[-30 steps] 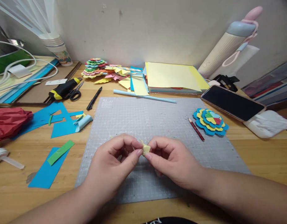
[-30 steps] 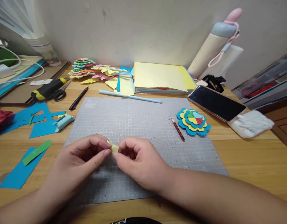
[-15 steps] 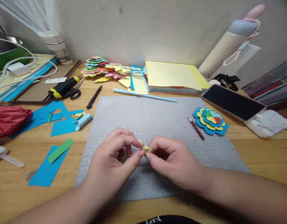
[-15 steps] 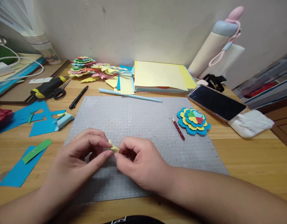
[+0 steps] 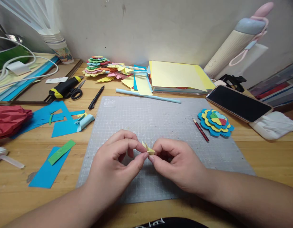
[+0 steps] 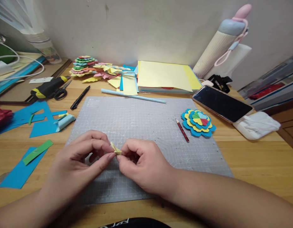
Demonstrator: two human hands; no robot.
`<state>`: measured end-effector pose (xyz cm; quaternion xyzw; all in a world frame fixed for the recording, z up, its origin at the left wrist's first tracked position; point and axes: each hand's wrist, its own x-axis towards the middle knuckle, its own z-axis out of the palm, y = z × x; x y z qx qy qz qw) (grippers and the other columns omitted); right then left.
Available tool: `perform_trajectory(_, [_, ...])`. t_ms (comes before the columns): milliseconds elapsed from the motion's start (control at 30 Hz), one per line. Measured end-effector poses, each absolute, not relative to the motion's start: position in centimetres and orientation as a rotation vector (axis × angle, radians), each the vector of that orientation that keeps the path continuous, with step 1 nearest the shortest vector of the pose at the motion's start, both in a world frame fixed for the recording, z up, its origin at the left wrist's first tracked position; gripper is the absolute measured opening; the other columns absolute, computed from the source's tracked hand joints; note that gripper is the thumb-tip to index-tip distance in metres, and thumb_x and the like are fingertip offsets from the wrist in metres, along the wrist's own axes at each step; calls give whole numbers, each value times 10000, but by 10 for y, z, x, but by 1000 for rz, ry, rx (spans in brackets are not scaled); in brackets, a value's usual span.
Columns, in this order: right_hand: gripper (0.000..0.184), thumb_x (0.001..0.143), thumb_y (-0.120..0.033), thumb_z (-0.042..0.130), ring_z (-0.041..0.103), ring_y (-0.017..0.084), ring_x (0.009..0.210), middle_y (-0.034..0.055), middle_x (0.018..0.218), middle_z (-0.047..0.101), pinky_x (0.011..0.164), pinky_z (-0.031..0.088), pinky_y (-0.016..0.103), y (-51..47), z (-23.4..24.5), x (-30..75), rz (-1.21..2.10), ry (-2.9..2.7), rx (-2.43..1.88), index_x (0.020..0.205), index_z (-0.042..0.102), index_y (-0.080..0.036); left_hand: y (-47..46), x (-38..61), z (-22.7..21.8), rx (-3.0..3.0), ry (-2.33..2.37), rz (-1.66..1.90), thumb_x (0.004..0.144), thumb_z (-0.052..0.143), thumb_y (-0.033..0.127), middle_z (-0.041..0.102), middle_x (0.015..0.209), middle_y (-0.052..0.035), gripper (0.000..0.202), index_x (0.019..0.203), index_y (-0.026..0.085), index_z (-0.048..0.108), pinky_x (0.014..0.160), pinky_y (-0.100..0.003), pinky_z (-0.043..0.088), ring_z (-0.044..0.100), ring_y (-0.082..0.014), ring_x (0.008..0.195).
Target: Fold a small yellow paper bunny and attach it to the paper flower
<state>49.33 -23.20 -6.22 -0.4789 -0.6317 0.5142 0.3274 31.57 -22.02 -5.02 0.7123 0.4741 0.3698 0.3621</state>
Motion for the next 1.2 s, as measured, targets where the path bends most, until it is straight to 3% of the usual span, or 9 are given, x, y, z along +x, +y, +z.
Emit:
perform_trajectory(600, [196, 802, -172, 565, 382, 75, 544, -56, 590, 434, 505, 329, 209, -231, -62, 492, 1366, -1631, -1191, 632, 468, -186, -218, 316, -52, 1650, 1139, 844, 828, 610, 219, 582, 783, 17, 112, 722, 206, 641, 609, -237, 411, 537, -113, 699])
perform_trajectory(867, [227, 806, -323, 606, 374, 65, 404, -84, 474, 431, 402, 269, 199, -226, -61, 493, 1810, -1304, -1271, 673, 467, -202, -214, 313, -56, 1408, 1130, 855, 842, 592, 268, 587, 807, 5, 133, 749, 215, 672, 731, -254, 422, 533, -135, 794])
perform_trajectory(1100, [237, 757, -246, 661, 338, 59, 456, -79, 510, 419, 434, 262, 200, -228, -59, 492, 1712, -1347, -1254, 627, 472, -189, -215, 318, -58, 1334, 1167, 815, 763, 681, 314, 533, 805, 16, 127, 758, 208, 611, 620, -246, 396, 492, -127, 727])
perform_trajectory(1200, [216, 771, -210, 616, 344, 71, 514, -64, 557, 414, 479, 293, 209, -230, -60, 491, 1589, -1449, -1227, 616, 467, -186, -217, 320, -61, 1153, 1176, 803, 719, 726, 330, 498, 721, 51, 262, 878, 230, 544, 564, -231, 377, 449, -109, 630])
